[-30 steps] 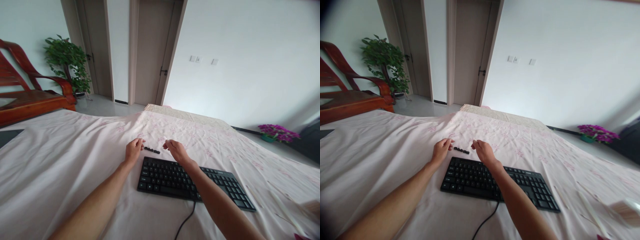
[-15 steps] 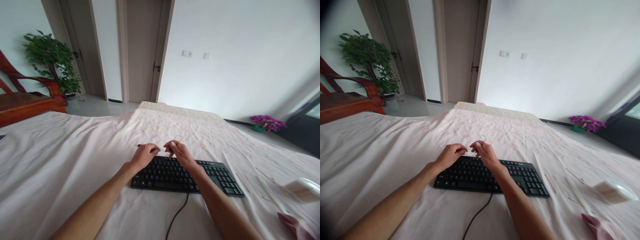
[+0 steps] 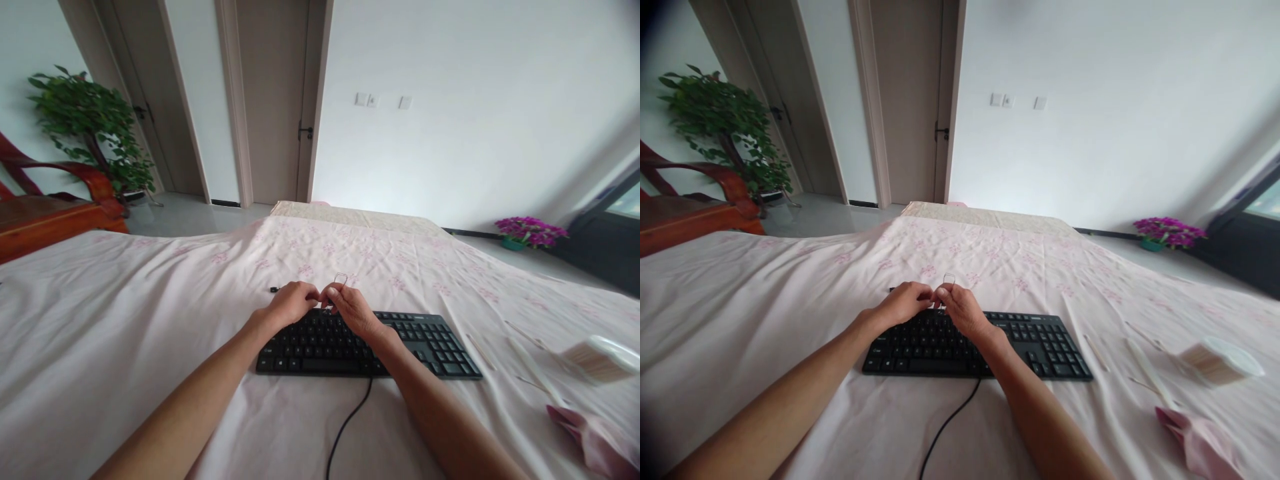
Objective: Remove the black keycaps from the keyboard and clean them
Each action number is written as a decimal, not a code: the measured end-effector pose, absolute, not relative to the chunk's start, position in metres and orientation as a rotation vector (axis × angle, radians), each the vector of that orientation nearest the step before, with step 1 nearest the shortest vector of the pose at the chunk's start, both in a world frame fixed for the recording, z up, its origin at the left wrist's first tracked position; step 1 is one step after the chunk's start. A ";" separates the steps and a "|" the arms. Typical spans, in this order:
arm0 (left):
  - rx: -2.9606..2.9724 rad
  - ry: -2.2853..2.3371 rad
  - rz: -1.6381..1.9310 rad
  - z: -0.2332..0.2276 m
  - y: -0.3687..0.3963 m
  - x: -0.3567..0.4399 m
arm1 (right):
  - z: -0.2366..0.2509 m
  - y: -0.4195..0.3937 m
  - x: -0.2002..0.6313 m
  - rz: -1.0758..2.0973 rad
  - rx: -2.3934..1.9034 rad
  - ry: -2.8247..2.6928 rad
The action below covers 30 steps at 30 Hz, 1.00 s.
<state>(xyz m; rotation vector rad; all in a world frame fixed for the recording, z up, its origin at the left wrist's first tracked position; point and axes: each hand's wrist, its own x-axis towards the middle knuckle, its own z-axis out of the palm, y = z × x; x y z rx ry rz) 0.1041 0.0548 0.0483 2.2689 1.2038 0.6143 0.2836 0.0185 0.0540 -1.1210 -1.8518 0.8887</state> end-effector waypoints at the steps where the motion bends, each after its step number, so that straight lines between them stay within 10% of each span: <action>1: 2.271 1.213 0.604 0.048 0.056 0.105 | 0.054 0.018 0.283 0.875 -1.115 -1.873; 30: 2.235 1.187 0.618 0.027 0.055 0.114 | 0.050 0.015 0.282 0.571 -1.041 -2.156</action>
